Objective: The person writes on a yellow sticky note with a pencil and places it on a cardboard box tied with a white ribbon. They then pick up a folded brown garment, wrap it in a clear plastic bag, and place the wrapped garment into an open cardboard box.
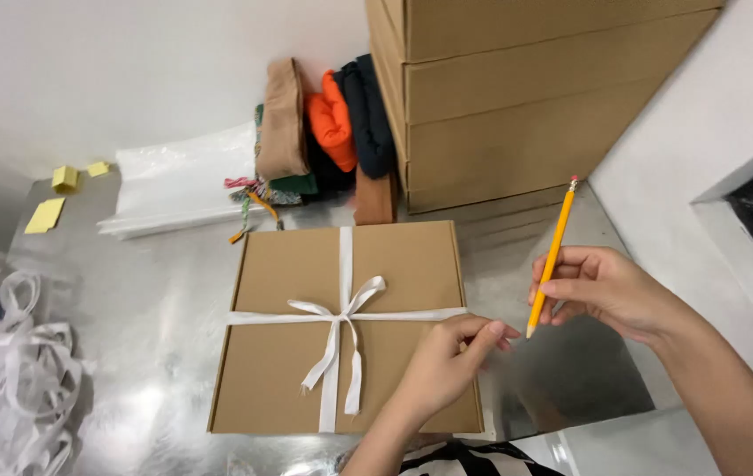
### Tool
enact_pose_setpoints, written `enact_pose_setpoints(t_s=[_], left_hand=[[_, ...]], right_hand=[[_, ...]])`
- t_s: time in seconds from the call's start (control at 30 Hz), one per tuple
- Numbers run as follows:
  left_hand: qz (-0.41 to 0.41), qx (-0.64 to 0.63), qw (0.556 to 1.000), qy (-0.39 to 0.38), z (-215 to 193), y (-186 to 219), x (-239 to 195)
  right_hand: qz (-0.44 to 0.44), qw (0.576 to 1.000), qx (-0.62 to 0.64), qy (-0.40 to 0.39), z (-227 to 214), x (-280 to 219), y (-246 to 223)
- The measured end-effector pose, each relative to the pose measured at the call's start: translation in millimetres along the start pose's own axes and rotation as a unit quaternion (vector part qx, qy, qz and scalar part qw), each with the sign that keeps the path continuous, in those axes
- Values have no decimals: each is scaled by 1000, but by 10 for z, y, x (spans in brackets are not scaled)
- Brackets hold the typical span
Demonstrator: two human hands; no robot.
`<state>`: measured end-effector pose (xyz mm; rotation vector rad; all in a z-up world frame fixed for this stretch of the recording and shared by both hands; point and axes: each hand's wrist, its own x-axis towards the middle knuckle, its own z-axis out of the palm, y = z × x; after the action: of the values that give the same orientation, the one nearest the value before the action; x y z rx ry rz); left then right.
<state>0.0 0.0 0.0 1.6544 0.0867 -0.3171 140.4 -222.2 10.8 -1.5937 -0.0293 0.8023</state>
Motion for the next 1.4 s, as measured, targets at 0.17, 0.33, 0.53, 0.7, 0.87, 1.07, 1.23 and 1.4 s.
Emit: enact_pose_setpoints(t_s=[0.17, 0.33, 0.53, 0.7, 0.87, 1.07, 1.23, 1.4], left_hand=[[59, -74, 995, 36, -185, -278, -133], [-3, -40, 989, 139, -719, -289, -513], [-51, 8, 957, 285, -1699, -997, -1011], [-185, -74, 897, 393, -2756, -1085, -1857], [-223, -76, 875, 423, -3824, -1466, -2400], [-196, -70, 872, 443, -5005, -1977, -2591], [-144, 54, 890, 428, -6161, -2285, -2337], [-89, 130, 879, 449, -7388, -2563, -1578]], right_hand=[[-33, 993, -3, -111, 398, 388, 99], [-47, 985, -32, -166, 1122, 608, -68], [54, 979, -95, -173, 2248, 828, -196], [-53, 967, -169, -183, 3155, 1207, -93], [-71, 967, -124, -211, 4338, 1828, 184], [-7, 974, -155, -165, 5769, 2067, 62], [48, 973, -170, -148, 6489, 2447, -173], [116, 951, -262, -116, 6853, 3123, -200]])
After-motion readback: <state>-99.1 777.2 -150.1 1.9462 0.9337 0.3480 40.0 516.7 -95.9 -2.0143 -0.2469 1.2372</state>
